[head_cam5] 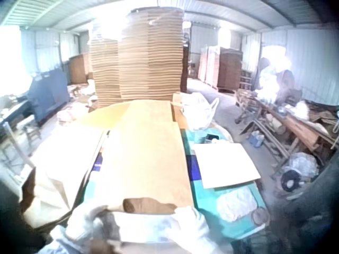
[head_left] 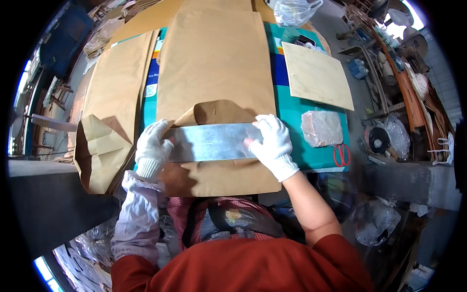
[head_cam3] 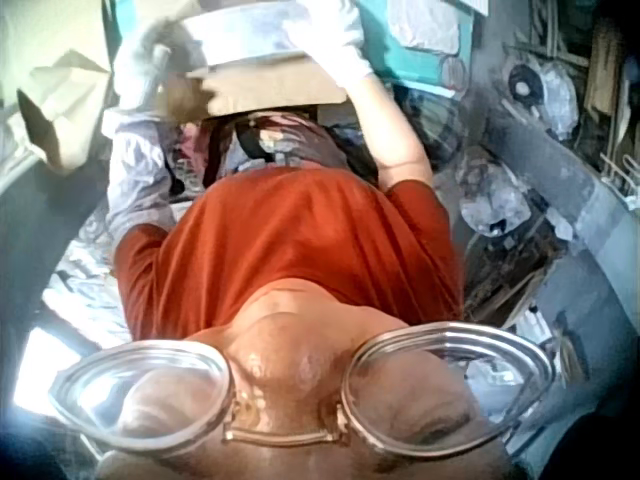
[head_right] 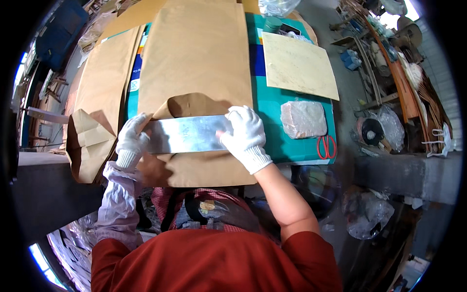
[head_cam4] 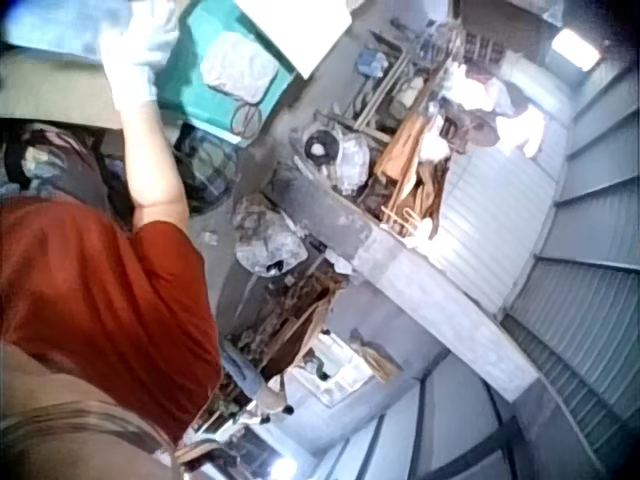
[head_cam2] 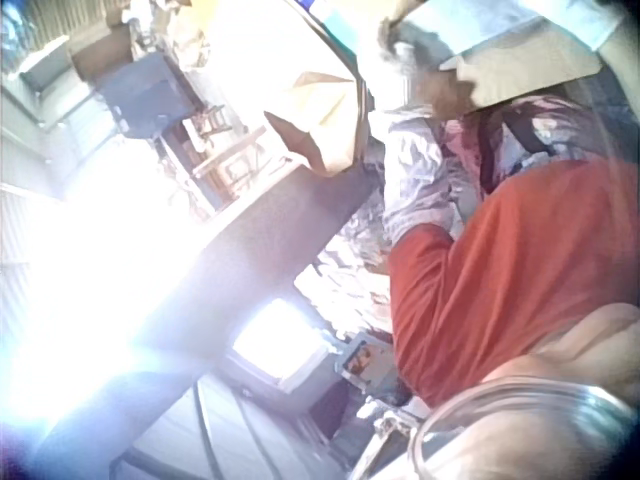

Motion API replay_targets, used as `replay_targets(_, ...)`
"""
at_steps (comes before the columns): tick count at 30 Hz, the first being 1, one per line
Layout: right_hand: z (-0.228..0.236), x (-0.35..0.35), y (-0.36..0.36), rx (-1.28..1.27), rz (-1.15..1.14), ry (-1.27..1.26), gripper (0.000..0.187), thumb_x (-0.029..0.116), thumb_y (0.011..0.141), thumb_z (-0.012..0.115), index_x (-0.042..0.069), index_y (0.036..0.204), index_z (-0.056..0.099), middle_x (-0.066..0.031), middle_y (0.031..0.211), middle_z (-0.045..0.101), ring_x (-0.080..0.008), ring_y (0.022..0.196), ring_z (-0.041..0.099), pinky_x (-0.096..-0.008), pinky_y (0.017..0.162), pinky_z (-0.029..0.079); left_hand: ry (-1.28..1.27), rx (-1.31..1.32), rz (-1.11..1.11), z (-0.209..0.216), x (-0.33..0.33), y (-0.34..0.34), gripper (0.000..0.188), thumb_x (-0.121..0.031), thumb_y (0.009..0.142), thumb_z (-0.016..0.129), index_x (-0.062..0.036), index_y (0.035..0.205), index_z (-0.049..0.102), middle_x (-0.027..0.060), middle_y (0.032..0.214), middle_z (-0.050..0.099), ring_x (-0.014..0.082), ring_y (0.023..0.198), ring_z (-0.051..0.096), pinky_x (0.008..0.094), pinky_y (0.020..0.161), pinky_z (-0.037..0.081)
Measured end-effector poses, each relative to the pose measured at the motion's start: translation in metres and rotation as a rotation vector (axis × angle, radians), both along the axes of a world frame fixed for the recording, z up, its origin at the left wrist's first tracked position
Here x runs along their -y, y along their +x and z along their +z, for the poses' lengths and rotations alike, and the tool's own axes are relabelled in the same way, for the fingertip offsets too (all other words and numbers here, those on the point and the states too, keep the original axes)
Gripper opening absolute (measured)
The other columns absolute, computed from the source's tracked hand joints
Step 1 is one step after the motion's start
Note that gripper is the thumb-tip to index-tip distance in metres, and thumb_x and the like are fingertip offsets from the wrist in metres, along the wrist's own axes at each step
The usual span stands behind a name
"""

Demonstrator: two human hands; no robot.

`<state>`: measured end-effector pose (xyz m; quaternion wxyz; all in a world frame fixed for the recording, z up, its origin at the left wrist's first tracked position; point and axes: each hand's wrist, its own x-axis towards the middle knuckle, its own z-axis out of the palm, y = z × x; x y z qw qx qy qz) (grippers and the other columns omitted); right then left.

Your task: The person repeatedly folds the top edge of a brown paper sheet on a workbench, using a flat metal tool to press and crease the fold. The person then moves the folded sheet aside and repeats the process with another sheet.

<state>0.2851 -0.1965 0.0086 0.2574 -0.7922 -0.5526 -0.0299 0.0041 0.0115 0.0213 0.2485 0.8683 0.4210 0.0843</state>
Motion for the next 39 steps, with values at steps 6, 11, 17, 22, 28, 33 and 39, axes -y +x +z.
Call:
replay_targets(6, 0.008, -0.044, 0.038, -0.268, -0.026, -0.346, 0.062, 0.044, 0.06, 0.097, 0.008, 0.099, 0.064, -0.0131, 0.112, 0.065, -0.0355, 0.102, 0.066, -0.044, 0.086, 0.055, -0.437, -0.286, 0.267, 0.008, -0.018, -0.01, 0.073, -0.028, 0.076, 0.091, -0.0062, 0.138, 0.061, 0.0156, 0.127, 0.07, 0.028, 0.118, 0.068, 0.0381, 0.1, 0.052)
replay_targets(11, -0.036, -0.065, 0.088, -0.159, -0.31, -0.021, 0.04, 0.026, 0.084, 0.082, 0.009, 0.117, 0.068, -0.0119, 0.125, 0.068, -0.0321, 0.107, 0.068, -0.0418, 0.092, 0.056, -0.379, -0.149, 0.215, -0.022, -0.037, -0.015, 0.043, -0.017, 0.084, 0.084, -0.002, 0.122, 0.07, 0.0127, 0.109, 0.075, 0.0221, 0.096, 0.071, 0.0353, 0.086, 0.054)
replay_targets(17, 0.008, 0.012, 0.0, -0.087, -0.09, -0.422, 0.047, 0.026, 0.091, 0.074, 0.005, 0.131, 0.062, -0.0186, 0.132, 0.064, -0.0409, 0.114, 0.065, -0.0501, 0.096, 0.054, -0.333, 0.026, 0.44, 0.006, -0.013, -0.036, 0.023, -0.017, 0.096, 0.069, -0.0031, 0.114, 0.072, 0.005, 0.095, 0.074, 0.0138, 0.081, 0.065, 0.0323, 0.073, 0.053)
replay_targets(22, -0.008, -0.006, -0.021, -0.127, -0.059, -0.259, 0.029, 0.019, 0.088, 0.075, 0.006, 0.113, 0.07, -0.0224, 0.107, 0.071, -0.0413, 0.101, 0.069, -0.0482, 0.088, 0.056, -0.269, 0.671, 0.253, 0.054, -0.04, -0.069, 0.029, 0.01, 0.083, 0.068, -0.0062, 0.106, 0.073, 0.0013, 0.089, 0.071, 0.0134, 0.086, 0.068, 0.0278, 0.076, 0.055)
replay_targets(28, 0.016, -0.184, -0.142, -0.469, 0.33, -0.003, 0.05, 0.015, 0.095, 0.06, 0.012, 0.145, 0.057, -0.0191, 0.138, 0.065, -0.0422, 0.122, 0.063, -0.0469, 0.104, 0.052, 0.483, 0.133, 0.61, 0.106, -0.168, -0.217, 0.012, -0.012, 0.097, 0.065, -0.0114, 0.107, 0.071, 0.0167, 0.095, 0.073, 0.0289, 0.091, 0.07, 0.0404, 0.081, 0.055)
replay_targets(33, 0.028, -0.253, -0.26, -0.28, 0.451, -0.245, 0.038, 0.019, 0.097, 0.055, 0.016, 0.134, 0.062, -0.0188, 0.112, 0.07, -0.04, 0.102, 0.07, -0.0512, 0.088, 0.056, 0.452, -0.573, 0.824, 0.047, -0.258, -0.367, 0.026, -0.027, 0.101, 0.055, -0.0094, 0.113, 0.07, 0.0221, 0.113, 0.073, 0.043, 0.107, 0.069, 0.0505, 0.091, 0.055)
replay_targets(39, 0.002, -0.223, -0.25, -0.148, 0.607, -0.34, 0.037, 0.026, 0.088, 0.069, 0.011, 0.122, 0.071, -0.0138, 0.132, 0.062, -0.0336, 0.122, 0.061, -0.0452, 0.1, 0.053, 0.32, -0.93, 0.615, 0.037, -0.16, -0.281, 0.037, -0.034, 0.099, 0.061, -0.0185, 0.133, 0.067, 0.0148, 0.13, 0.07, 0.0328, 0.122, 0.066, 0.0448, 0.105, 0.051)
